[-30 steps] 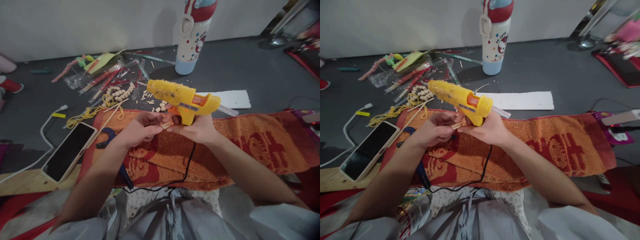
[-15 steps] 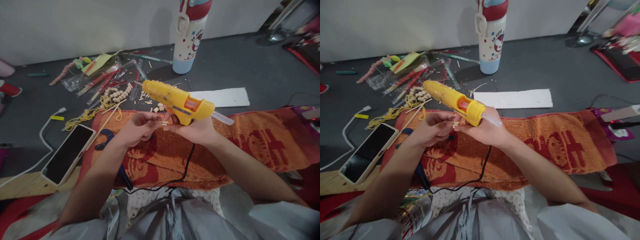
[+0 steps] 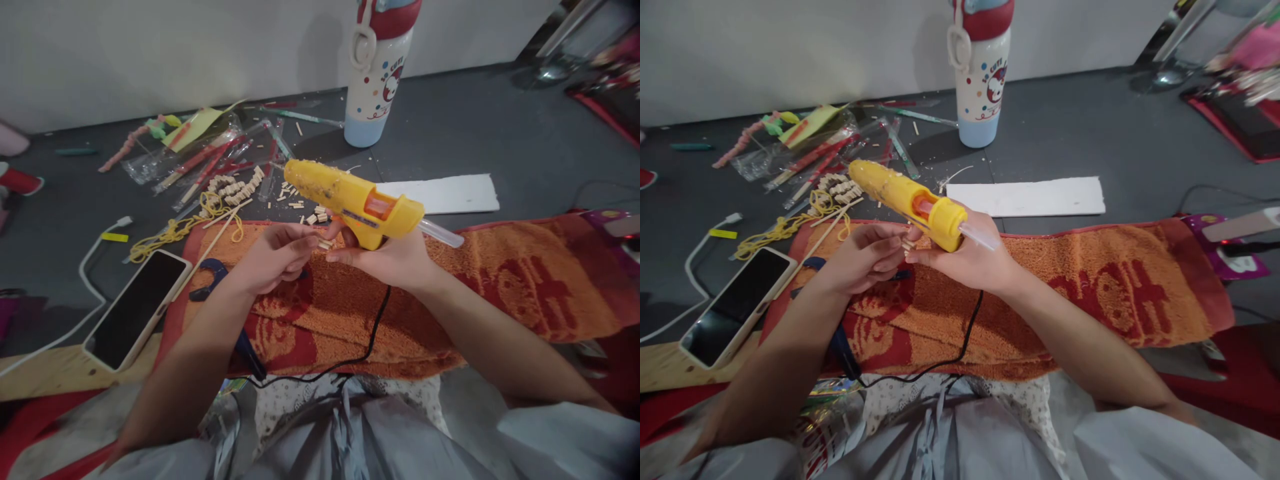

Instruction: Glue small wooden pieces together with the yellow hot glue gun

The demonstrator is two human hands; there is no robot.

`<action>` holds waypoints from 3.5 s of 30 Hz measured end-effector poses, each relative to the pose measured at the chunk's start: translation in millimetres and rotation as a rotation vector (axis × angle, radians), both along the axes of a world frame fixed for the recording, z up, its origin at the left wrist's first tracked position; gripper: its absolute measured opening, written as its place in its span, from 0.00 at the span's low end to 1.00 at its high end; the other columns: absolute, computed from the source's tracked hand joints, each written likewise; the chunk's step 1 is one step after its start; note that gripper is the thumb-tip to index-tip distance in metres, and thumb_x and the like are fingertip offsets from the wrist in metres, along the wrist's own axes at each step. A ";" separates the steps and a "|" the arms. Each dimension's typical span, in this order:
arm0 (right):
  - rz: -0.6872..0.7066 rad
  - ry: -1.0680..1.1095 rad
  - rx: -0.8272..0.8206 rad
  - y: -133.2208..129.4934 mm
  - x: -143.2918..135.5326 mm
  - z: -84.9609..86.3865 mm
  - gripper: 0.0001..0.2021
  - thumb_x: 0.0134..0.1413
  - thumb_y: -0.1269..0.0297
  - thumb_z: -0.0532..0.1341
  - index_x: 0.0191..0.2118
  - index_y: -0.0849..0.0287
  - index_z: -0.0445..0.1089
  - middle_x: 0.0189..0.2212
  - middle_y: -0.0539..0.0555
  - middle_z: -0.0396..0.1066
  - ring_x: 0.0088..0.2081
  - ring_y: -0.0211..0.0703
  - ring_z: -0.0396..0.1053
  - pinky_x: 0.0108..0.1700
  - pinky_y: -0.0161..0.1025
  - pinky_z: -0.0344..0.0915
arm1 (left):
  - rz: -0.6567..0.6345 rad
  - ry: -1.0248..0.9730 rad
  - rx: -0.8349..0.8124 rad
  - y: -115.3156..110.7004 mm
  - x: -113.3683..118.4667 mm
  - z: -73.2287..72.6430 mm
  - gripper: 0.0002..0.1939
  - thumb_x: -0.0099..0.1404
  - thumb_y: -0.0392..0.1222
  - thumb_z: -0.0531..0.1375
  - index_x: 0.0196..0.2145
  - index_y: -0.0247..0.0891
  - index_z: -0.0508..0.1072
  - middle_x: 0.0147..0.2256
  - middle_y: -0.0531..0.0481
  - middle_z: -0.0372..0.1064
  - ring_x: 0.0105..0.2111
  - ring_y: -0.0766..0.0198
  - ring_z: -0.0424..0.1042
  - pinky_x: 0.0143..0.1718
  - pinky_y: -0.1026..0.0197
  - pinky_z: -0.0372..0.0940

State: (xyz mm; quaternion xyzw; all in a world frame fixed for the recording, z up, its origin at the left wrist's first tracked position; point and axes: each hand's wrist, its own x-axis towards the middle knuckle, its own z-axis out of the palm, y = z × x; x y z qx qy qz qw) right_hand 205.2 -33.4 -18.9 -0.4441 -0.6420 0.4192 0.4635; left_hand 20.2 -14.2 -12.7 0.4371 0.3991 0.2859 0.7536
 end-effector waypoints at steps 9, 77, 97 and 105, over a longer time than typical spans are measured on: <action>-0.067 -0.155 -0.049 1.1 0.3 -4.2 0.22 0.37 0.54 0.73 0.37 0.58 0.70 0.30 0.50 0.75 0.33 0.43 0.73 0.38 0.43 0.69 | 0.033 0.094 0.109 0.9 1.8 -1.6 0.22 0.45 0.54 0.72 0.28 0.34 0.72 0.14 0.62 0.50 0.13 0.79 0.42 0.14 0.70 0.38; 0.260 0.212 -0.278 1.1 27.2 4.1 0.19 0.48 0.47 0.68 0.29 0.60 0.69 0.19 0.48 0.67 0.18 0.34 0.66 0.16 0.31 0.62 | 0.274 -0.282 -0.040 12.1 -16.8 4.4 0.17 0.46 0.45 0.70 0.27 0.35 0.68 0.13 0.65 0.47 0.12 0.80 0.39 0.12 0.73 0.32; 0.265 0.212 -0.236 0.9 29.3 6.8 0.19 0.48 0.47 0.68 0.31 0.60 0.70 0.19 0.48 0.67 0.18 0.33 0.65 0.17 0.30 0.63 | 0.314 -0.258 -0.014 10.8 -16.2 5.0 0.16 0.47 0.42 0.70 0.27 0.38 0.65 0.14 0.65 0.45 0.13 0.79 0.38 0.12 0.73 0.32; 0.280 0.189 -0.250 1.7 31.0 4.8 0.19 0.49 0.47 0.67 0.31 0.60 0.70 0.19 0.48 0.67 0.18 0.32 0.65 0.18 0.31 0.64 | 0.335 -0.245 -0.010 9.7 -15.3 5.3 0.14 0.47 0.41 0.69 0.28 0.37 0.69 0.13 0.65 0.45 0.13 0.79 0.38 0.13 0.73 0.33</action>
